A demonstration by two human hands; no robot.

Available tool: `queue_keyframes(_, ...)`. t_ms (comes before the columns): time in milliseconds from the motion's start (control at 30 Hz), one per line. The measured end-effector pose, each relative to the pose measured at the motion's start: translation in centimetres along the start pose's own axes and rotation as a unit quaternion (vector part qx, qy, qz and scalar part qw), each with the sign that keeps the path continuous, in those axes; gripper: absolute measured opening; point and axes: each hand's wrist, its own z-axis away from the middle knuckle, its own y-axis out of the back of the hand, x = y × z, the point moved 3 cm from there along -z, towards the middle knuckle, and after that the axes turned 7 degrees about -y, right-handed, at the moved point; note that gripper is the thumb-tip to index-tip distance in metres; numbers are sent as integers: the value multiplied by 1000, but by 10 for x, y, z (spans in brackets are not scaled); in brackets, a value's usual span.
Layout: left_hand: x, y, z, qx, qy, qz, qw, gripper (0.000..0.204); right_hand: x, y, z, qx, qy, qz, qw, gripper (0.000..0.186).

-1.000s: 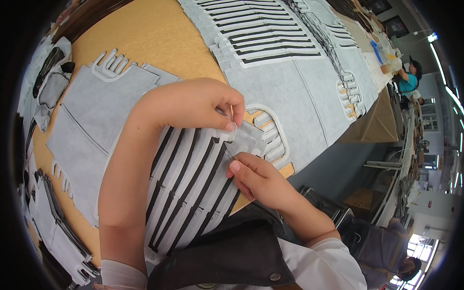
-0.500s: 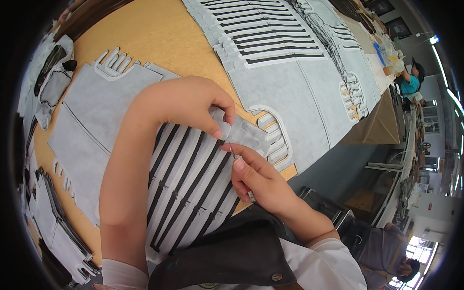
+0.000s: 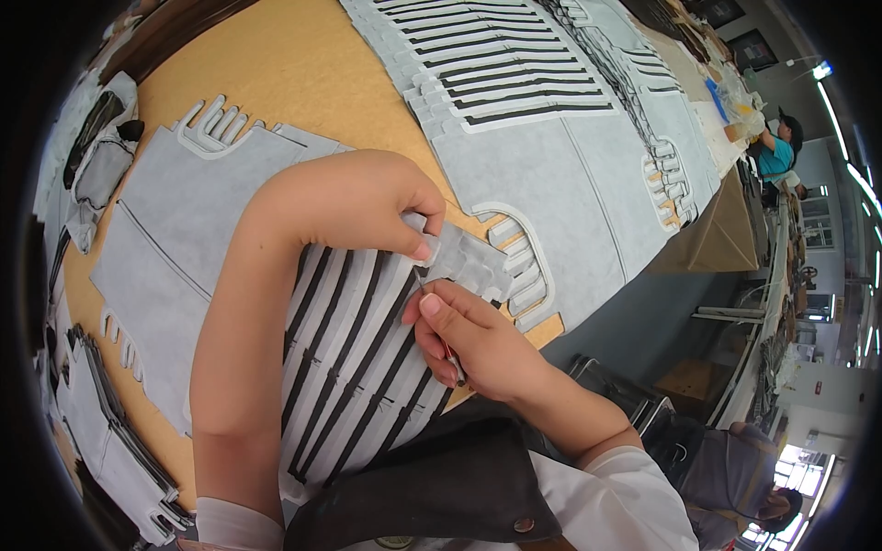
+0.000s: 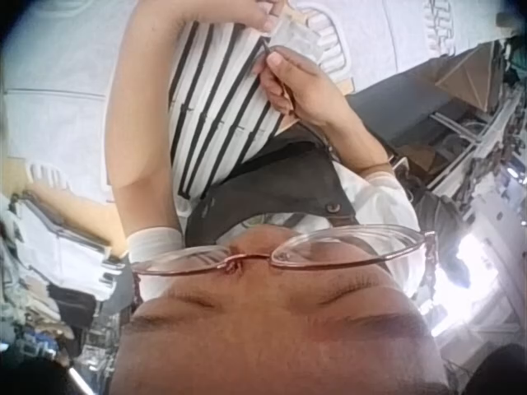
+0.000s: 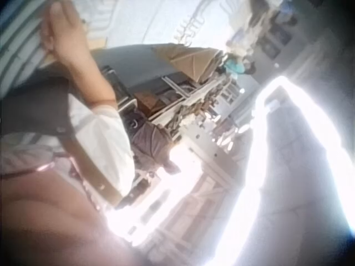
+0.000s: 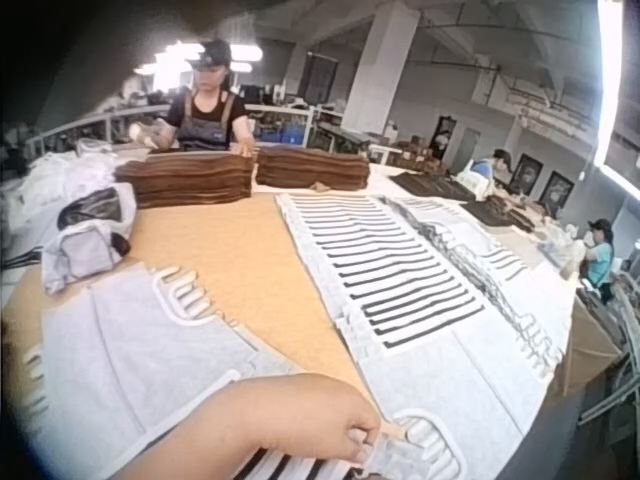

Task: The person is using a small trimmer or utility blade to remove excess material or threads from the edges of leather panels.

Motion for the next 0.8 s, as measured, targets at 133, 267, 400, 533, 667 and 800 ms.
queue_keyframes(133,0,1,1,7,8,5,1000,23,4,-2,-2,-2,21,-20,1000,31)
queue_keyframes(267,1,2,0,0,25,12,1000,23,7,-4,-6,12,42,-9,999,30)
queue_keyframes(400,1,1,-1,-4,25,15,1000,22,8,-5,-8,25,53,-4,998,29)
queue_keyframes(533,0,1,1,14,13,10,1000,22,10,-8,-8,29,62,-4,998,28)
queue_keyframes(667,1,1,1,12,19,17,1000,22,11,-9,-10,26,70,-13,997,28)
queue_keyframes(800,1,1,2,7,26,21,999,22,12,-9,-11,28,71,-12,997,28)
